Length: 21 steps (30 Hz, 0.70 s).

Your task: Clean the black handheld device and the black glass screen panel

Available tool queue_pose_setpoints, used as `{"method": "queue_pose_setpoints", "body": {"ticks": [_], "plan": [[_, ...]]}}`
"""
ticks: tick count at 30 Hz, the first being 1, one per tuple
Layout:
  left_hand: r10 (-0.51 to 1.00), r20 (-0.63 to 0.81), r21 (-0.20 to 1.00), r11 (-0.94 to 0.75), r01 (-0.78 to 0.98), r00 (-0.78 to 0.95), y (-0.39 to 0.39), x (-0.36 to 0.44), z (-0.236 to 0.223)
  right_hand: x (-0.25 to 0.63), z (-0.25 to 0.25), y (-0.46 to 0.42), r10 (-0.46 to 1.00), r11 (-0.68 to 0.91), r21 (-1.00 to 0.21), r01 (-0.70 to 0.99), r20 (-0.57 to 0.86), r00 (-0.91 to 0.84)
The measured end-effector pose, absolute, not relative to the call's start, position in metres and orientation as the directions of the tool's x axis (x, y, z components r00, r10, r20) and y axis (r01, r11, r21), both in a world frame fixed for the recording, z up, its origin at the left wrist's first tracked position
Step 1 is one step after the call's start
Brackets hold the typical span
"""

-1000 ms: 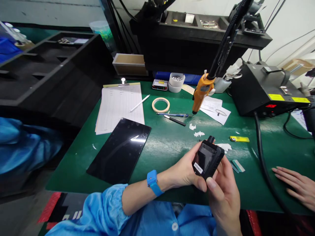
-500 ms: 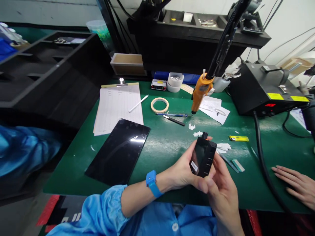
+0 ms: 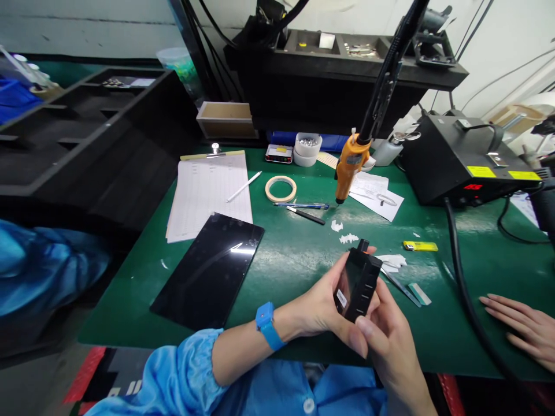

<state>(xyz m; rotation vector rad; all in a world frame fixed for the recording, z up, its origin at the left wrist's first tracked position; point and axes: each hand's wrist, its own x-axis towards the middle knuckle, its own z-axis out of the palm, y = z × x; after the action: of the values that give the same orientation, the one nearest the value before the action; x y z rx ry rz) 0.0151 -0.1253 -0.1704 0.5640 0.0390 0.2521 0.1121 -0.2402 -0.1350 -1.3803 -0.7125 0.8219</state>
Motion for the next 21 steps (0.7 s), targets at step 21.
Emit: {"method": "queue_pose_setpoints", "body": {"ticks": [21], "plan": [[0.338,-0.097,0.592,0.775,-0.219,0.936,-0.128,0.02,-0.158,0.112,-0.157,-0.242,0.794,0.014,-0.999,0.048,0.04,0.606]]}}
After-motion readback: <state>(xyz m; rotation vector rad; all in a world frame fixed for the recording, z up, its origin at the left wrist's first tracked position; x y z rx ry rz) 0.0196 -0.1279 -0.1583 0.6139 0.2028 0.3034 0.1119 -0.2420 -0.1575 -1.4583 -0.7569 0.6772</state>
